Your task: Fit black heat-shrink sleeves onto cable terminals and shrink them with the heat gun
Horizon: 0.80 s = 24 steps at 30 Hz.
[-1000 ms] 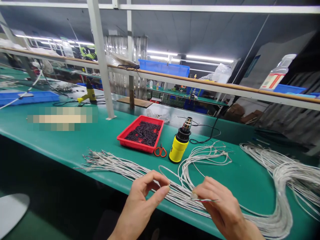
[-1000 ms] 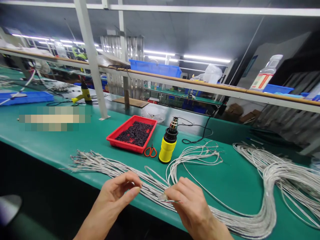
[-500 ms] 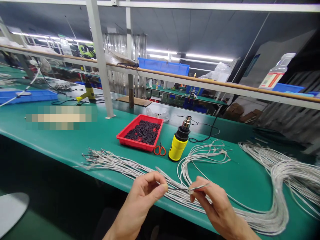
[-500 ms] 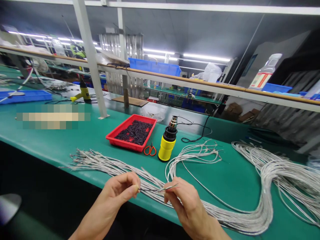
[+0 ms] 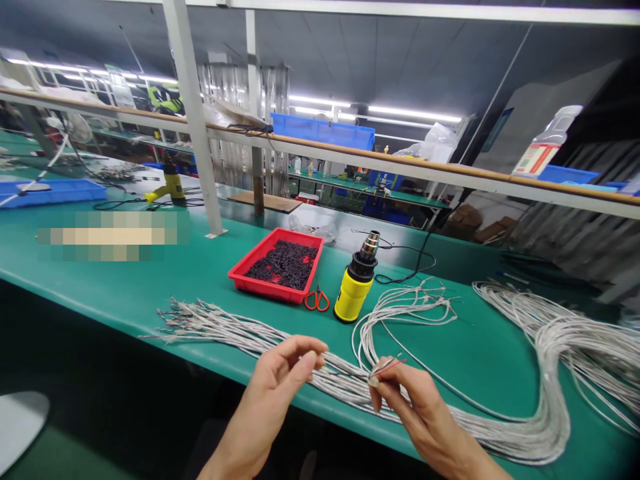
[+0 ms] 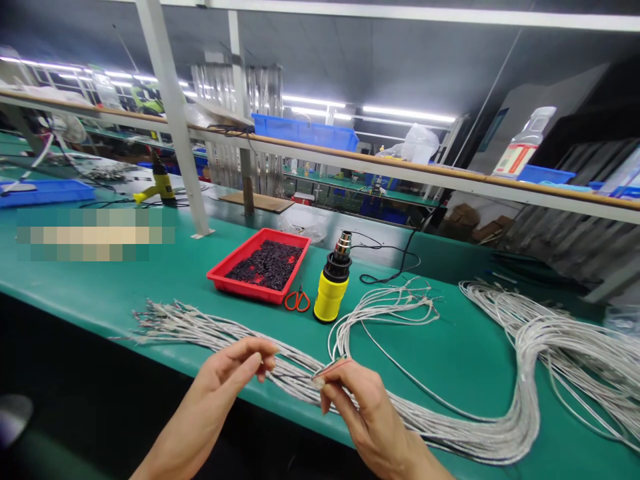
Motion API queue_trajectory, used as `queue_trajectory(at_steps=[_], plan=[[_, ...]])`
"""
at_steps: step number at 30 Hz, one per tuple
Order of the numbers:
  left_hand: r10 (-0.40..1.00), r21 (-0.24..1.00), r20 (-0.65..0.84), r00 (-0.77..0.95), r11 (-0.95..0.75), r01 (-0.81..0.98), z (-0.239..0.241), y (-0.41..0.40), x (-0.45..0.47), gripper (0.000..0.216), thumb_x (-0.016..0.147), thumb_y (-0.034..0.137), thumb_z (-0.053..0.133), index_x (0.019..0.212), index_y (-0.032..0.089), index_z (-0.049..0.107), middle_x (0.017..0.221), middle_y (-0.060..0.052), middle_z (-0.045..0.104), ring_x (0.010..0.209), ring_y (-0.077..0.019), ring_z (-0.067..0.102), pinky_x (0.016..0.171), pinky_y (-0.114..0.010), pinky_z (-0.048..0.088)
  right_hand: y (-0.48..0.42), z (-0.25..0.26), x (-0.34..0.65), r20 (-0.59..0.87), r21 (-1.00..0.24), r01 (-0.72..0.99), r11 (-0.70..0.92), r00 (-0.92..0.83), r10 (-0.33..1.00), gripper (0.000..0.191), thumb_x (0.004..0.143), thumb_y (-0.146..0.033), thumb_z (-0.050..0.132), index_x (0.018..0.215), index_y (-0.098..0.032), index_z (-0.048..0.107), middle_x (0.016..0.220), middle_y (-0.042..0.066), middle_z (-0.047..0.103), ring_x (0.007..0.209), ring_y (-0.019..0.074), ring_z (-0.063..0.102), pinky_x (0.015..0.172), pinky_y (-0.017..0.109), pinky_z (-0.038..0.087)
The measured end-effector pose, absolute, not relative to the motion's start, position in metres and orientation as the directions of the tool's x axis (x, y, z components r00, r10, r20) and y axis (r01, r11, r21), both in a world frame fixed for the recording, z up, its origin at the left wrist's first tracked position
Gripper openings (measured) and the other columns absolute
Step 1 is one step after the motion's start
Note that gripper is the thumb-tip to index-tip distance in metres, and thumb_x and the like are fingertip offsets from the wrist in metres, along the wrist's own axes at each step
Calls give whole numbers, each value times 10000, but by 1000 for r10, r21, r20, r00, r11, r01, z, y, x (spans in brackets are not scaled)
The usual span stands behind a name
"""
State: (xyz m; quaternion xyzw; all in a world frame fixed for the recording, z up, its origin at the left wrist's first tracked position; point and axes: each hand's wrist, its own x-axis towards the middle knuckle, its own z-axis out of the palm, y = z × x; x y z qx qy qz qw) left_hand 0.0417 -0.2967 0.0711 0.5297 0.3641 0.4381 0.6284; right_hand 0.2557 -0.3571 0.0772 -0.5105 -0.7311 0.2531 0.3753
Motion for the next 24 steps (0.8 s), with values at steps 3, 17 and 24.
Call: queue_trajectory(at_steps=[3,17,24], plan=[[953,994,54,299,-22,-110,72,-296,39,238,867,390,536,1001,223,640,933,-19,658,905,-161,586,844,-250,438,-358,79,254,282,-764,547,341,-193,940,155,969,-248,444,857,-238,551,755,-26,599,724,118,564,736,225,408],[873,931,261,412,-341,133,83,-299,34,110,863,275,572,824,253,673,811,31,649,786,-119,601,747,-234,461,-355,79,255,278,-787,511,346,-207,938,132,973,-225,442,893,-233,546,757,-31,592,711,105,545,735,218,393],[854,890,292,430,-408,205,83,-299,32,151,888,259,528,767,222,610,771,30,620,753,-119,584,713,-243,452,-357,77,257,280,-755,550,357,-221,934,121,973,-224,433,927,-243,543,758,-28,589,715,119,541,725,235,387]])
